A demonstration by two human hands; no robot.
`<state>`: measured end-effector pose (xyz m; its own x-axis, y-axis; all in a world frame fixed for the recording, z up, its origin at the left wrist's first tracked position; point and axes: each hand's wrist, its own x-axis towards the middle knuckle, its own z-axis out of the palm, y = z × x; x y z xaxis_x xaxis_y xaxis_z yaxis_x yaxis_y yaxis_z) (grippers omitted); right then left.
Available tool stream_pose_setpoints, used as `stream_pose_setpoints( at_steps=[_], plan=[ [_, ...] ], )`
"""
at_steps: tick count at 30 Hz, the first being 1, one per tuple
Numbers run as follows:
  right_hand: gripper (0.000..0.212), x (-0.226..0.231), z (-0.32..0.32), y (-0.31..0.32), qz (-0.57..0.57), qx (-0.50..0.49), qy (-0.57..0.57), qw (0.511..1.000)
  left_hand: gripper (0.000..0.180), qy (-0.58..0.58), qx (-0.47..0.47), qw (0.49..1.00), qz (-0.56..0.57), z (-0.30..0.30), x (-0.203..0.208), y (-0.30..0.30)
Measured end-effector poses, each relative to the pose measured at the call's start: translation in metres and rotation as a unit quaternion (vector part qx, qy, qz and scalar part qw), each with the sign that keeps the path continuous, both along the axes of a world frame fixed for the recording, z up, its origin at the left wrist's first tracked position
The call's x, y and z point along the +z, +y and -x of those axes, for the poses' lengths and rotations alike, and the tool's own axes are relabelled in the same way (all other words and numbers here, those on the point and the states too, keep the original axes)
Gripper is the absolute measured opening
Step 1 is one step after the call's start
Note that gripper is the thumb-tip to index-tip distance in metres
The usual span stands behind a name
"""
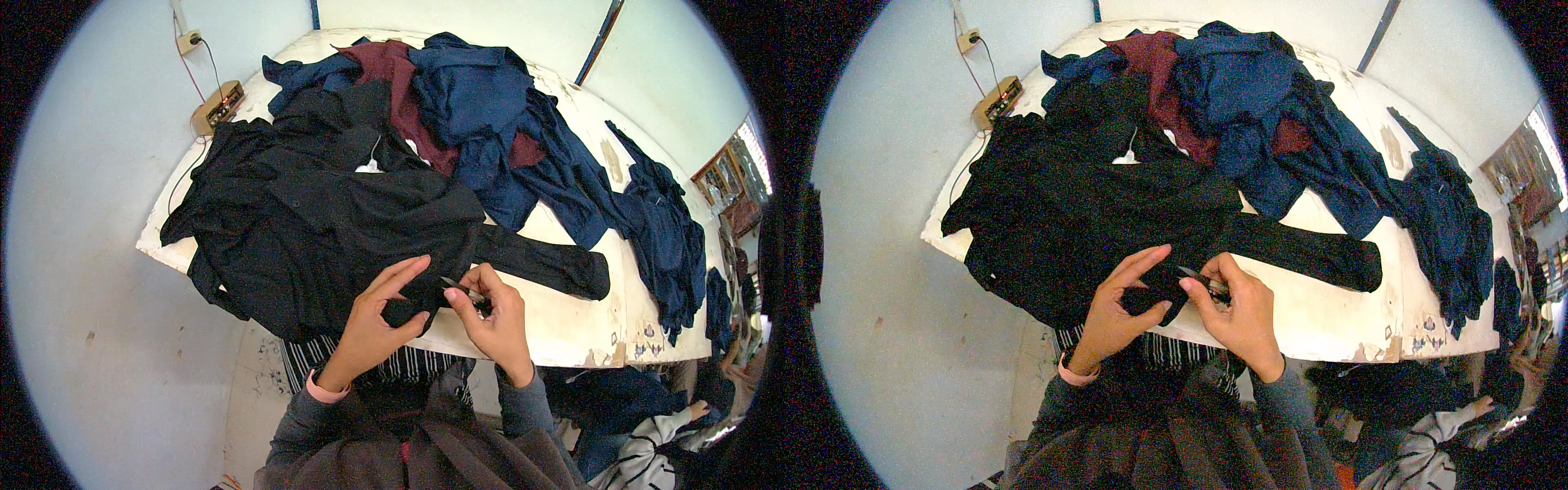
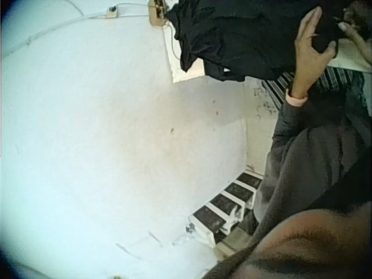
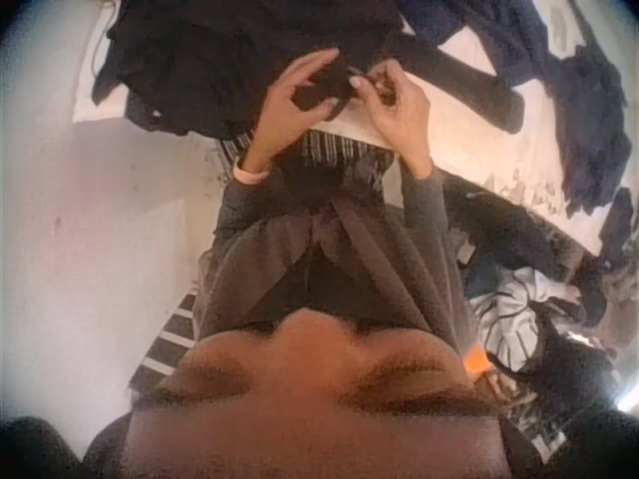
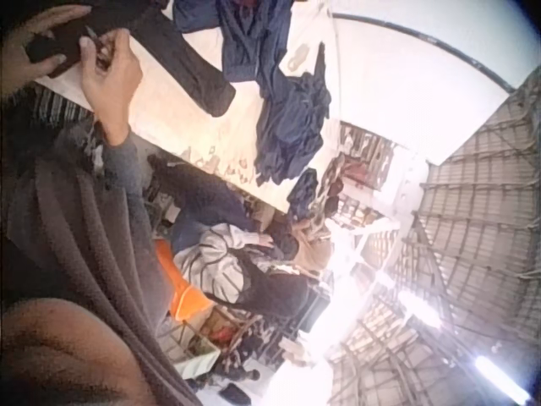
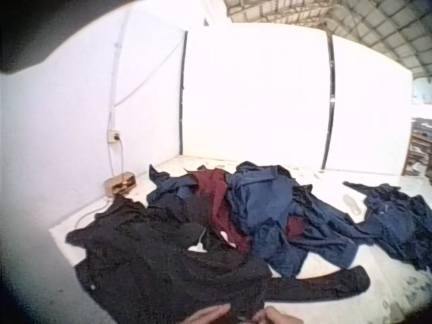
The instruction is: The person uses a small blade tool to trim loose threads and small fabric bits from a black garment on a work table. They repeatedly lift, turn, and reposition the garment to access different areas, then place it back on the table among other clothes.
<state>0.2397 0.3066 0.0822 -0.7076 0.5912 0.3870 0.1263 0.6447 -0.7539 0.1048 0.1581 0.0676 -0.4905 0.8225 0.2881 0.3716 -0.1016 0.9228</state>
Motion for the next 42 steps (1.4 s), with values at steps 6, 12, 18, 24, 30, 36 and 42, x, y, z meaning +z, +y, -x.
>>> stream_pose_setpoints(
  at_steps=[6, 12, 18, 24, 30, 36, 42],
  plan=[
    [0.032, 0.006, -0.006, -0.006, -0.040, 0.021, -0.139, 0.989, 0.073, -0.009, -0.008, 1.000, 0.004, -0.002, -0.009, 0.001],
    [0.027, 0.009, -0.009, -0.004, -0.054, -0.023, -0.094, 0.994, 0.073, 0.002, -0.008, 1.000, 0.000, -0.003, -0.003, 0.000],
    [0.023, -0.005, -0.007, 0.003, 0.042, 0.160, -0.044, 0.985, 0.067, -0.098, 0.005, 0.993, -0.060, -0.018, 0.005, 0.003],
    [0.024, 0.060, -0.112, 0.042, 0.023, 0.123, 0.207, 0.970, 0.046, 0.383, 0.070, 0.920, -0.049, 0.007, -0.019, 0.010],
    [0.024, 0.037, -0.294, 0.128, 0.222, -0.266, 0.360, 0.866, 0.049, 0.430, 0.310, 0.846, -0.059, 0.065, -0.013, -0.024],
    [0.023, 0.033, -0.341, 0.160, 0.171, -0.456, 0.239, 0.840, 0.034, 0.317, 0.407, 0.857, 0.013, 0.130, -0.005, -0.101],
    [0.024, 0.067, -0.300, 0.216, 0.109, -0.428, 0.198, 0.875, 0.015, -0.024, 0.237, 0.967, -0.094, 0.176, 0.051, -0.146]
  ],
)
